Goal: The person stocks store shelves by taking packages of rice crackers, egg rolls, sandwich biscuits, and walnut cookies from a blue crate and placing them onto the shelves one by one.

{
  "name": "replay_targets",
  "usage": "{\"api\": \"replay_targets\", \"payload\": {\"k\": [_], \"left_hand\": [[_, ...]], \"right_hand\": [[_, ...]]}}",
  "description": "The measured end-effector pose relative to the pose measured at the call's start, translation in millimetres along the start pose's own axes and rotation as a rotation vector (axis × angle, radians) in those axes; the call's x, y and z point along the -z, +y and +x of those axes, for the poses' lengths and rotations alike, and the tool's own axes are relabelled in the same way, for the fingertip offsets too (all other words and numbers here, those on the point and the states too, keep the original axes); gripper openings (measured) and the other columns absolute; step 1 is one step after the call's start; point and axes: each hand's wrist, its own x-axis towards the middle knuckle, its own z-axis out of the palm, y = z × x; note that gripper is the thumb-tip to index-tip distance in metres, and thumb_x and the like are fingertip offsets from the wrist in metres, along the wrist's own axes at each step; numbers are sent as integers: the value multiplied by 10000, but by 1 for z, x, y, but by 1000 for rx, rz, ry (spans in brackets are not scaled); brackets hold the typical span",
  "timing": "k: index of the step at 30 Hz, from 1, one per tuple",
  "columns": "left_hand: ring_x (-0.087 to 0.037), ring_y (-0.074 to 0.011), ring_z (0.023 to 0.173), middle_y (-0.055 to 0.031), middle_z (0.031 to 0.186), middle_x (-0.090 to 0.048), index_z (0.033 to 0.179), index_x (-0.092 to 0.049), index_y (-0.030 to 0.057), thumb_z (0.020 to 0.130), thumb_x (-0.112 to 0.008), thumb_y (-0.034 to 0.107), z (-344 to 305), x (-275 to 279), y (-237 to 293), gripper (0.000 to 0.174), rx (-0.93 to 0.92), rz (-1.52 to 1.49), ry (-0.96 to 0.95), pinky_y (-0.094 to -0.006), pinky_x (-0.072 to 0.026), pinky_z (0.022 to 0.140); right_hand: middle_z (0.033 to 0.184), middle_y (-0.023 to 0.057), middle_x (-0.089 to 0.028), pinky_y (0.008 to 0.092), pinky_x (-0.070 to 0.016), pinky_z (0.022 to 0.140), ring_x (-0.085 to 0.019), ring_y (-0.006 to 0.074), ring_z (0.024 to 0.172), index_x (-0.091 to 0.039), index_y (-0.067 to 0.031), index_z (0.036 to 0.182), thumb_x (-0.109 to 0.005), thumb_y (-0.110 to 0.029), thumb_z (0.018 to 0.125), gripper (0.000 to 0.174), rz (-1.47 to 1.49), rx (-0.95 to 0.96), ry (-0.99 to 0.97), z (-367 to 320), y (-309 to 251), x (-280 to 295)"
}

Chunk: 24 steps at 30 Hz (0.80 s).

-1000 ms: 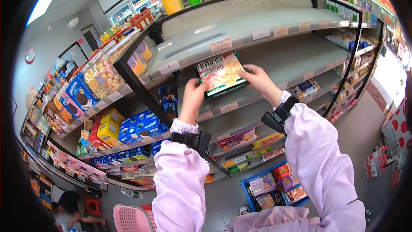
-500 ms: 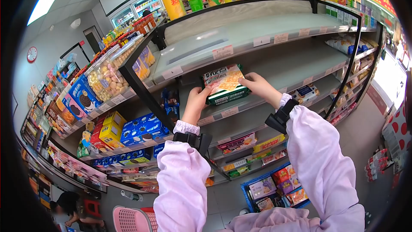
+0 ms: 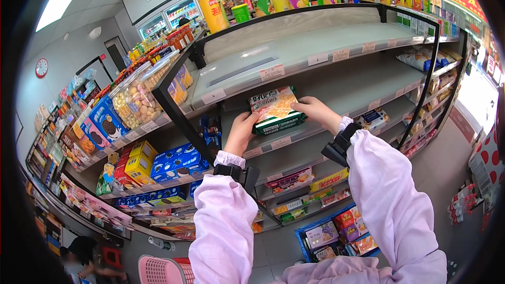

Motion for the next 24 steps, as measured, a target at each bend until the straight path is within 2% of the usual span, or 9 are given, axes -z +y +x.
{"api": "replay_targets", "payload": {"k": [5, 9, 11, 13, 16, 18, 20, 21, 24], "left_hand": [[-562, -125, 779, -50, 904, -583, 1033, -527, -2, 853, -523, 225, 6, -3, -8, 289, -68, -119, 19, -258, -453, 634], [-568, -132, 788, -43, 900, -590, 1062, -523, 26, 838, -537, 226, 22, 1, -9, 301, -53, -77, 79, -287, -467, 641], [-571, -141, 777, -44, 887, -593, 1052, -535, 25, 819, -556, 230, 29, 2, -13, 310, -59, -32, 107, -300, -466, 630], [-568, -152, 777, -48, 881, -593, 1036, -552, 27, 801, -572, 240, 39, 8, -15, 317, -65, 21, 117, -316, -457, 633], [-542, -161, 842, -52, 935, -587, 1040, -572, 67, 805, -565, 283, 26, -1, -11, 320, -8, 32, 148, -350, -426, 728], [-530, -153, 848, -33, 941, -575, 1047, -562, 89, 824, -544, 303, 34, 6, -16, 310, -23, 42, 134, -345, -424, 729], [-530, -149, 838, -33, 938, -575, 1065, -548, 90, 837, -535, 303, 30, 6, -12, 313, 8, 58, 115, -332, -427, 727], [-533, -148, 833, -33, 933, -578, 1060, -548, 87, 839, -535, 311, 26, 2, -9, 315, 21, 46, 128, -328, -431, 723], [-539, -145, 824, -31, 923, -584, 1054, -549, 84, 842, -537, 328, 23, 3, -10, 324, 27, 51, 128, -320, -439, 718]], "right_hand": [[1083, 185, -522, 319, -433, 776, -532, 229, 937, -397, 89, 1192, -575, -325, 776, 613, 105, -26, 6, 7, 5, -5], [1022, 209, -552, 305, -446, 748, -548, 244, 915, -449, 113, 1129, -577, -314, 759, 579, 100, 9, 92, 13, -2, -13], [1021, 245, -555, 317, -448, 749, -561, 269, 906, -465, 154, 1078, -596, -374, 733, 644, 1, 70, 155, 41, 23, -14], [981, 246, -568, 333, -454, 737, -569, 277, 886, -479, 159, 1057, -598, -408, 718, 671, -50, 71, 169, 33, 14, -13], [876, 215, -604, 327, -462, 708, -592, 273, 804, -544, 147, 961, -619, -377, 699, 591, -148, 123, 180, 44, 21, -10], [834, 183, -609, 318, -461, 669, -591, 241, 756, -562, 138, 937, -635, -339, 701, 537, -61, 144, 145, 28, 10, -9], [811, 159, -602, 308, -451, 615, -576, 214, 697, -568, 130, 929, -637, -315, 714, 499, -9, 64, 74, 25, 7, -7], [961, 94, -587, 256, -437, 740, -561, 154, 855, -536, 40, 1067, -600, -397, 766, 534, -115, -7, 52, 23, 3, -6], [965, 85, -585, 242, -427, 768, -556, 144, 869, -525, 32, 1087, -596, -402, 769, 542, -81, -4, 20, 34, 13, -6]]}}
